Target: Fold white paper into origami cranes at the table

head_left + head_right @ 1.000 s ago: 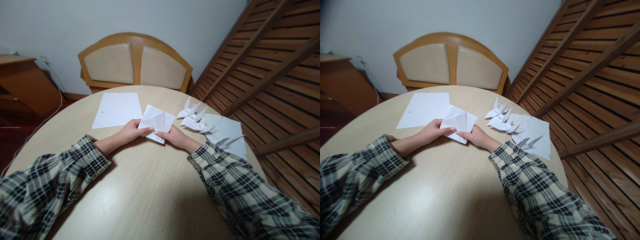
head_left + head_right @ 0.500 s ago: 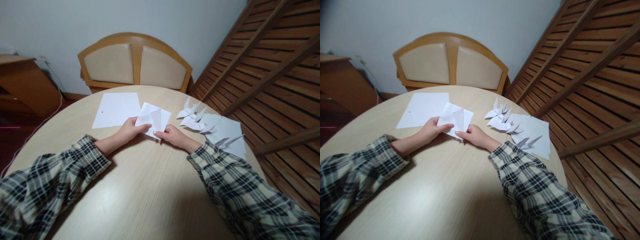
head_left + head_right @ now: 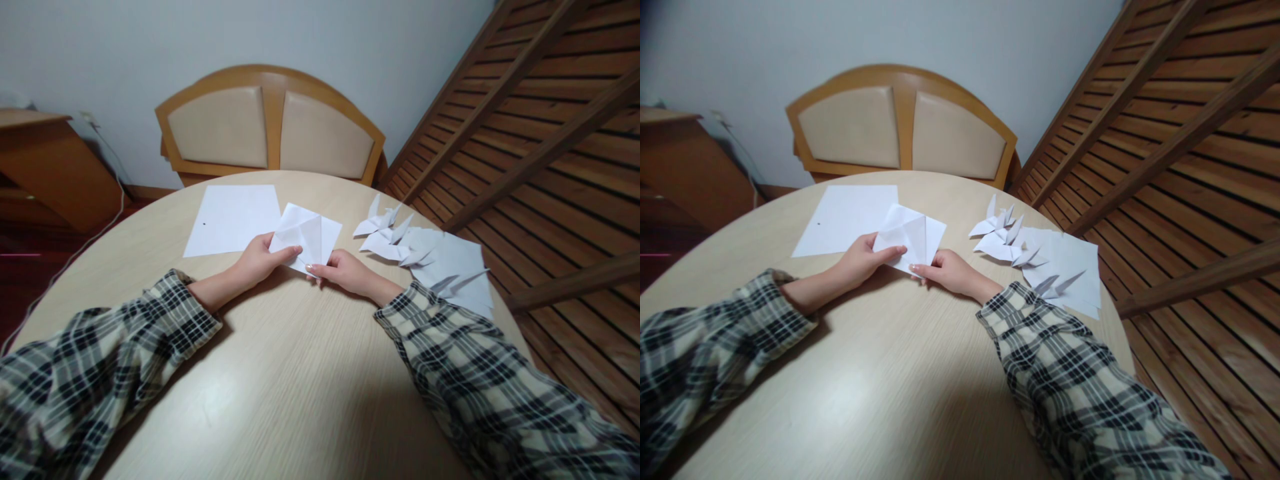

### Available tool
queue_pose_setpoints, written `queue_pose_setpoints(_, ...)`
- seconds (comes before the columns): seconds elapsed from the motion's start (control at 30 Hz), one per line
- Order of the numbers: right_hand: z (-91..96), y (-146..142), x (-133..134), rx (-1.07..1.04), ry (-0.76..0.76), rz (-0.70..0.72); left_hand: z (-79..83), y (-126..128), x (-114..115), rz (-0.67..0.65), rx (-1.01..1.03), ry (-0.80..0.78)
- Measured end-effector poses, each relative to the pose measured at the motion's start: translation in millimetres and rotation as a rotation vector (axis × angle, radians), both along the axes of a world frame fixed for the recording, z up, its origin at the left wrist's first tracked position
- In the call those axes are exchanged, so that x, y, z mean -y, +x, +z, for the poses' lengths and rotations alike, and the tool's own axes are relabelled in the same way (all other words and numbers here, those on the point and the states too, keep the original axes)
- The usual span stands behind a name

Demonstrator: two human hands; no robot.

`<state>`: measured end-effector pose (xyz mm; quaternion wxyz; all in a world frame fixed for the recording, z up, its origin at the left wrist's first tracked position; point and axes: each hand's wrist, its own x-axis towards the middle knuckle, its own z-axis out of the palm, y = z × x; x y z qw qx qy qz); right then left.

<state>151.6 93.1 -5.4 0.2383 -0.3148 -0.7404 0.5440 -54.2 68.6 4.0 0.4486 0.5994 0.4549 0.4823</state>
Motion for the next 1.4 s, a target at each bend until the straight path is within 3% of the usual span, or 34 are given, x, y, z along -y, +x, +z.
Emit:
queue_pose_setpoints(0.3,3.2,-0.3,1.3,-0.003,0.005,0.000,-2.0,-0.3,-1.4,-0.013,0.052,-0.006)
queue_pose_setpoints(0.57,0.5,-0.2,2.0,-0.042,-0.016,-0.001,-3.7,-4.0,-3.2,-0.139,-0.011,-0.052)
queue_pose_setpoints(0.73,0.5,-0.9,1.4,-0.032,0.002,-0.003,-0.8,-3.2,-1.7,-0.082,-0.068,-0.057)
queue_pose_setpoints(0.97,6.7,-0.4,3.1,-0.028,-0.014,0.023,-0.3,-2.0,-3.1,-0.023,0.042,-0.054)
queue_pose_setpoints(1.4,6.7,-0.6,3.1,-0.059,-0.022,0.016,-2.6,-2.3,-3.2,-0.028,0.038,-0.021)
